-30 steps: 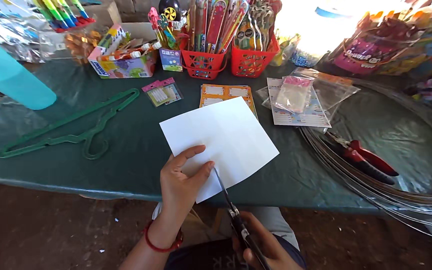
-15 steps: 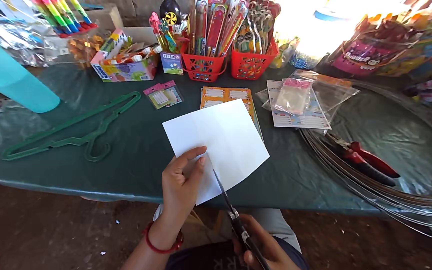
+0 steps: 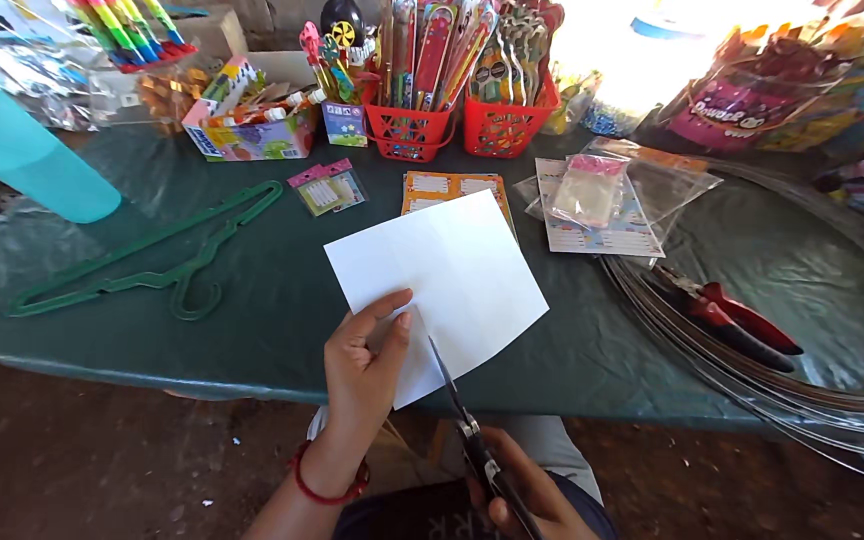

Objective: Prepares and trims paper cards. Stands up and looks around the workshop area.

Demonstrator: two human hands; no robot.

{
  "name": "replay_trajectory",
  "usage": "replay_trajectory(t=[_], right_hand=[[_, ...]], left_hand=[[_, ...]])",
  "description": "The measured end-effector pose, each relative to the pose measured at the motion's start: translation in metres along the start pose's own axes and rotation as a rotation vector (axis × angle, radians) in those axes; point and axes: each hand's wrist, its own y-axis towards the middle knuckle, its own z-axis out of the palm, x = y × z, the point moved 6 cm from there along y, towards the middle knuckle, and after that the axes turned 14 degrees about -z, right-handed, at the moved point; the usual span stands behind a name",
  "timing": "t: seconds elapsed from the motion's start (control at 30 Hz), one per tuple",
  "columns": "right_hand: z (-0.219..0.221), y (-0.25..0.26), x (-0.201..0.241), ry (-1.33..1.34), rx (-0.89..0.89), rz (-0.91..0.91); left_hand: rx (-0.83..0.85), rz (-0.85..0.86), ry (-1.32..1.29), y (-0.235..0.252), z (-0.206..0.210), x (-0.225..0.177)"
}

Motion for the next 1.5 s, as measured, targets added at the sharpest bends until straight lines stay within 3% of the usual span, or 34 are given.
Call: replay_trajectory(t=[1.5], right_hand=[[-0.0034,-0.0020,-0.0029,-0.063,-0.039,-0.025]], left_hand=[[-0.015,-0.047,-0.015,-0.0004,0.0017,0.0050]])
